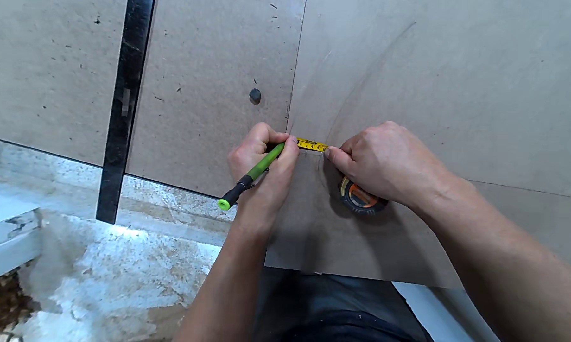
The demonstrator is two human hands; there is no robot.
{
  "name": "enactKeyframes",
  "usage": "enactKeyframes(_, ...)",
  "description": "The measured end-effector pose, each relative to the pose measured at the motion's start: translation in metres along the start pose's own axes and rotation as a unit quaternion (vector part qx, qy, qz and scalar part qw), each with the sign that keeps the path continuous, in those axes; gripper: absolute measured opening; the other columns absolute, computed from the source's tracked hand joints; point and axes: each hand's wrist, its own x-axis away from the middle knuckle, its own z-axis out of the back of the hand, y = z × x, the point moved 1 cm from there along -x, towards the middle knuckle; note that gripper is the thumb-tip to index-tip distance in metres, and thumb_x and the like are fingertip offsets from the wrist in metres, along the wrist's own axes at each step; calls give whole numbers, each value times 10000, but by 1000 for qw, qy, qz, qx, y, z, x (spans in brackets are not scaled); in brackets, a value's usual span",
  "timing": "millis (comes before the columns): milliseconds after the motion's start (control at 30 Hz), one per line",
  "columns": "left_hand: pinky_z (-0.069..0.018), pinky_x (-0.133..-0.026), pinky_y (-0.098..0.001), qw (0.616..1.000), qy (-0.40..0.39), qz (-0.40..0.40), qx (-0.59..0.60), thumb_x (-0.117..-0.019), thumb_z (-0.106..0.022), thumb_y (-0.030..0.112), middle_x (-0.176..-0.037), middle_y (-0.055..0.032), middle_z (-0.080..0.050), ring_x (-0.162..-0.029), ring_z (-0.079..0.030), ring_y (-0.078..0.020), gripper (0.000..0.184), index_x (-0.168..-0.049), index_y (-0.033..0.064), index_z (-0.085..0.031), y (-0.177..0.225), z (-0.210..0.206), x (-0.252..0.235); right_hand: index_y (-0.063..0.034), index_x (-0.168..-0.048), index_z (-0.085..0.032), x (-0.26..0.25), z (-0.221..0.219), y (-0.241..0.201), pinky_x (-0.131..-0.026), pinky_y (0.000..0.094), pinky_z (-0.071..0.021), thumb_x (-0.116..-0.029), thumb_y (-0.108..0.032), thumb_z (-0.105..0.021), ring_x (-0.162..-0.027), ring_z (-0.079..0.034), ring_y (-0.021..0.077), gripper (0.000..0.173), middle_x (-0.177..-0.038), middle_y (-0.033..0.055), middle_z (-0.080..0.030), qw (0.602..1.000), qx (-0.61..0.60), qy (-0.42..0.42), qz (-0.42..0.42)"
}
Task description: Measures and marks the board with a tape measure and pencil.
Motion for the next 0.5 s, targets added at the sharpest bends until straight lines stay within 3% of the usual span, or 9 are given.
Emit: enactKeyframes(500, -519, -542, -185, 1000, 15, 18, -7, -898, -768, 135, -761, 58, -715, -648, -653, -6, 97, -849, 138, -684, 0, 2, 12, -236, -586, -555, 4, -5, -3, -482, 414, -417, -1068, -531, -376, -567, -583, 161, 593, -555, -32, -521, 1000, 16, -3, 26)
